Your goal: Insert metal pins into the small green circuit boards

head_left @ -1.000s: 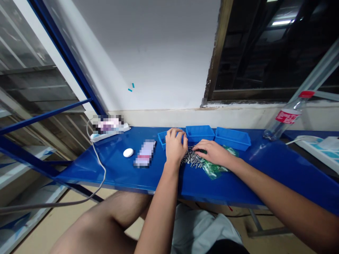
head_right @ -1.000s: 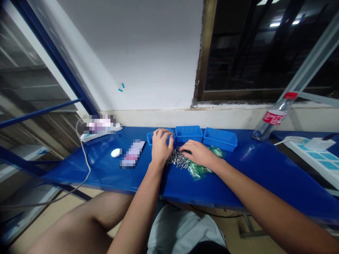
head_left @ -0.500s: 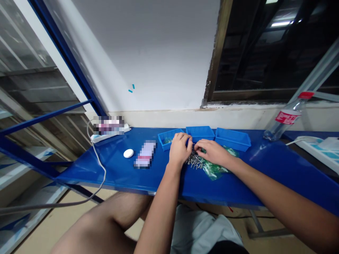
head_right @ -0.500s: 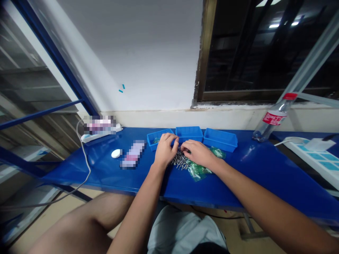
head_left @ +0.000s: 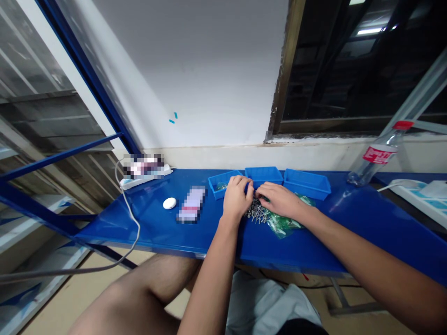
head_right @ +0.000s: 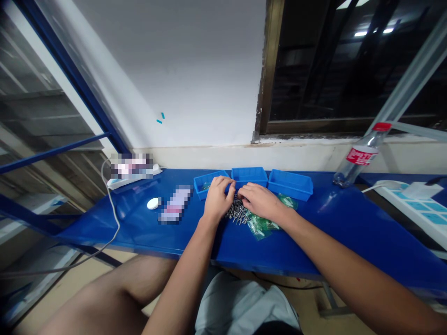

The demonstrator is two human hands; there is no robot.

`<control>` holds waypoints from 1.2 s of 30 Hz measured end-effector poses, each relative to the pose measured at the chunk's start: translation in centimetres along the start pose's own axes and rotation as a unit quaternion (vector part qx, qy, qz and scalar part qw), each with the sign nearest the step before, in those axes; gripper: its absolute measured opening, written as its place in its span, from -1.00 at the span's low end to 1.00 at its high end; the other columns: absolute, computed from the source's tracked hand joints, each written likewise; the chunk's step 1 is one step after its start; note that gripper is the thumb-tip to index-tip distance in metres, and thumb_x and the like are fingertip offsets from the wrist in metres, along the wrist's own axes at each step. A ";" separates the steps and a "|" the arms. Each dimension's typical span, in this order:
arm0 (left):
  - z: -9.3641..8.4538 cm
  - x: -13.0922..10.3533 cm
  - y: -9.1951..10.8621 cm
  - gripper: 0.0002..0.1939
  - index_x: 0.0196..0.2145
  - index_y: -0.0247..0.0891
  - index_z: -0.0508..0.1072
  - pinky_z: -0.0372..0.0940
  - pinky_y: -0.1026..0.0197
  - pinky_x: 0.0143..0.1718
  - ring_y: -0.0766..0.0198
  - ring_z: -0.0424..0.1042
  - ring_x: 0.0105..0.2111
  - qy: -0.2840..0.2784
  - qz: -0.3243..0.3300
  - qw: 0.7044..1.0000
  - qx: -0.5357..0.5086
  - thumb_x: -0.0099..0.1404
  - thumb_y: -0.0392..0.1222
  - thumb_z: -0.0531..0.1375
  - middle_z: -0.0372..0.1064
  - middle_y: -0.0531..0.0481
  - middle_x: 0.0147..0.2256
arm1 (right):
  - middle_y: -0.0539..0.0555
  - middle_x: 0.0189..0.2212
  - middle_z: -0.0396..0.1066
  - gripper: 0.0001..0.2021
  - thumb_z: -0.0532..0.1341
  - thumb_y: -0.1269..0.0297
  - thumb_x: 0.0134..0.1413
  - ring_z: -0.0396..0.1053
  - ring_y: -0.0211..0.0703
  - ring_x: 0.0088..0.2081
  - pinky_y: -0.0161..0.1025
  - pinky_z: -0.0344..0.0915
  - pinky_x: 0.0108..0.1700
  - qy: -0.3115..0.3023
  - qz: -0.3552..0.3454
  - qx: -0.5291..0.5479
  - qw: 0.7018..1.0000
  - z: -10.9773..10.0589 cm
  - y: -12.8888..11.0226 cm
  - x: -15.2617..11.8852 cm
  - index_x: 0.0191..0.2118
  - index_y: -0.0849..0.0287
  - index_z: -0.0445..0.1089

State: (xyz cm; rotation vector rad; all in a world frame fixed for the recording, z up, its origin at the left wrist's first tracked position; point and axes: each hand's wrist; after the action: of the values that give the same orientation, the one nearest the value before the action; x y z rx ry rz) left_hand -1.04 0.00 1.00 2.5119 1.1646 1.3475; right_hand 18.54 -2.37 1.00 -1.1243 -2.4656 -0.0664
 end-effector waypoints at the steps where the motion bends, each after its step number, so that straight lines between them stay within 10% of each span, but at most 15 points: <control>1: 0.0 0.0 0.0 -0.82 -0.14 -0.19 0.53 0.32 0.02 0.12 0.08 0.41 0.00 0.002 -0.001 1.000 -0.001 0.50 -0.26 0.10 0.50 -0.10 -0.11 | 0.11 -0.28 0.51 -0.86 0.21 0.48 0.16 0.43 0.05 -0.15 -0.08 0.36 -0.08 0.003 0.005 0.000 1.000 -0.1 0.1 0.0 -0.22 0.08 0.42; 14: 0.0 -0.1 0.6 -0.74 -0.10 -0.16 0.63 0.43 0.12 -0.05 0.14 0.58 -0.14 -0.017 -0.030 0.995 -0.093 0.51 -0.09 0.15 0.62 -0.07 -0.15 | 0.06 -0.29 0.54 -0.89 0.27 0.34 0.13 0.51 -0.05 -0.29 -0.11 0.47 -0.18 0.240 0.141 0.189 0.942 -0.8 -1.2 0.0 -0.20 0.07 0.43; 27: 0.3 0.0 0.1 -0.74 0.04 -0.17 0.60 0.47 0.14 -0.03 0.19 0.58 -0.15 -0.008 -0.031 0.986 -0.161 0.50 -0.20 0.17 0.60 -0.08 -0.17 | 0.13 -0.14 0.58 -0.83 0.27 0.14 0.26 0.55 -0.02 -0.27 -0.05 0.52 -0.15 0.276 0.182 0.206 0.921 -1.2 -1.5 0.0 -0.12 0.08 0.51; 36: 0.6 0.1 -0.1 -0.83 -0.12 -0.19 0.65 0.51 0.13 -0.05 0.19 0.63 -0.22 0.000 -0.077 0.973 -0.216 0.33 -0.30 0.35 0.65 -0.04 -0.14 | 0.08 -0.22 0.58 -0.89 0.23 0.30 0.26 0.52 -0.02 -0.24 -0.09 0.45 -0.13 0.199 0.104 0.142 0.964 -1.3 -0.7 -0.5 -0.19 0.07 0.53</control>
State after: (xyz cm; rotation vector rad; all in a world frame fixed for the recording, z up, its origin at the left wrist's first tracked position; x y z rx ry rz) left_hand -0.61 0.36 0.64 2.0731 0.9212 1.3818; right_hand 18.80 -3.46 2.11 -1.1107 -1.9235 0.1104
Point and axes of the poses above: each hand's wrist, its own x-axis towards the middle knuckle, its own z-axis out of the palm, y = z × x
